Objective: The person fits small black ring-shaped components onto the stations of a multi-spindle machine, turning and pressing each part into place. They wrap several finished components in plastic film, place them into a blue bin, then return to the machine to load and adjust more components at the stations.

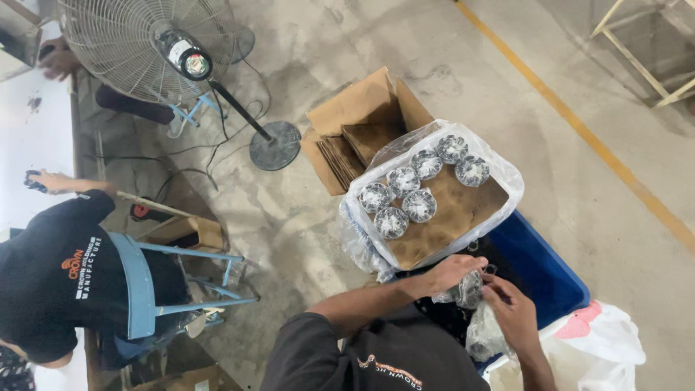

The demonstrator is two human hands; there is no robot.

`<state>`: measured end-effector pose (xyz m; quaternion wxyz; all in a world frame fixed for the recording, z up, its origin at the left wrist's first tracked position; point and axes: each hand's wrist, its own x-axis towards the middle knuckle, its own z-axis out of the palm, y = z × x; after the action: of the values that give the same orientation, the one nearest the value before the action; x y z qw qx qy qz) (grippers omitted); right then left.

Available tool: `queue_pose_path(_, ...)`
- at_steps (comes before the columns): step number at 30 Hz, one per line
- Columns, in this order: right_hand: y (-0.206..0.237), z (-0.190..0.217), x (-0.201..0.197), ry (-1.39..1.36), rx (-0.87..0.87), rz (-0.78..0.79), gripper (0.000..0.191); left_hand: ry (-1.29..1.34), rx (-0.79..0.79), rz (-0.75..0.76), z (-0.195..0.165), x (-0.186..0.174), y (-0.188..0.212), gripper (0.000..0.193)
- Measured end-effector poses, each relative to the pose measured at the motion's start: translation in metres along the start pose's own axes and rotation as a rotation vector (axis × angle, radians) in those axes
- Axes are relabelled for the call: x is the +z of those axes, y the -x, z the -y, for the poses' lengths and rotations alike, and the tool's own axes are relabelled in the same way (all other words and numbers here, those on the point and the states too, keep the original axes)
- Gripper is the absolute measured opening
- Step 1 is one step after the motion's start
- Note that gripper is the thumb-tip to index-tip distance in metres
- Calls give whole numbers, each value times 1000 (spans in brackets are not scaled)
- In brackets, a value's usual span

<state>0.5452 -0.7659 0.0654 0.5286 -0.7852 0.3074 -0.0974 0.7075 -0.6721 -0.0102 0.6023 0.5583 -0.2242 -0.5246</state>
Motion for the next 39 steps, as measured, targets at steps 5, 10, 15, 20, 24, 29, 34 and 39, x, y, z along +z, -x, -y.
queue_pose_path(5, 4, 8, 7, 396, -31, 81, 30, -576, -97, -41, -11, 12, 21, 68)
queue_pose_path(10, 3, -33, 31, 507, -106, 89, 29, -537, -105, 76, 22, -2, 20, 71)
queue_pose_path(15, 3, -87, 64, 329, -8, 271, 18, -896, 46, 157, 56, -23, 18, 44)
queue_pose_path(20, -18, -82, 32, -388, 58, -14, 8, -377, -50, 154, 61, -14, 11, 35)
queue_pose_path(24, -57, -34, 19, -485, -127, -263, 12, 397, 258, 393, 68, 17, 8, 30)
queue_pose_path(29, -112, 48, 29, -70, -289, -202, 5, 380, -13, 9, 43, 7, -15, 31)
queue_pose_path(34, -224, 102, 22, 572, -211, -107, 29, 415, -134, -188, 0, -44, -19, 26)
queue_pose_path(39, -287, 105, 31, 1111, -112, 210, 27, 378, -128, -244, -28, -83, 3, 28)
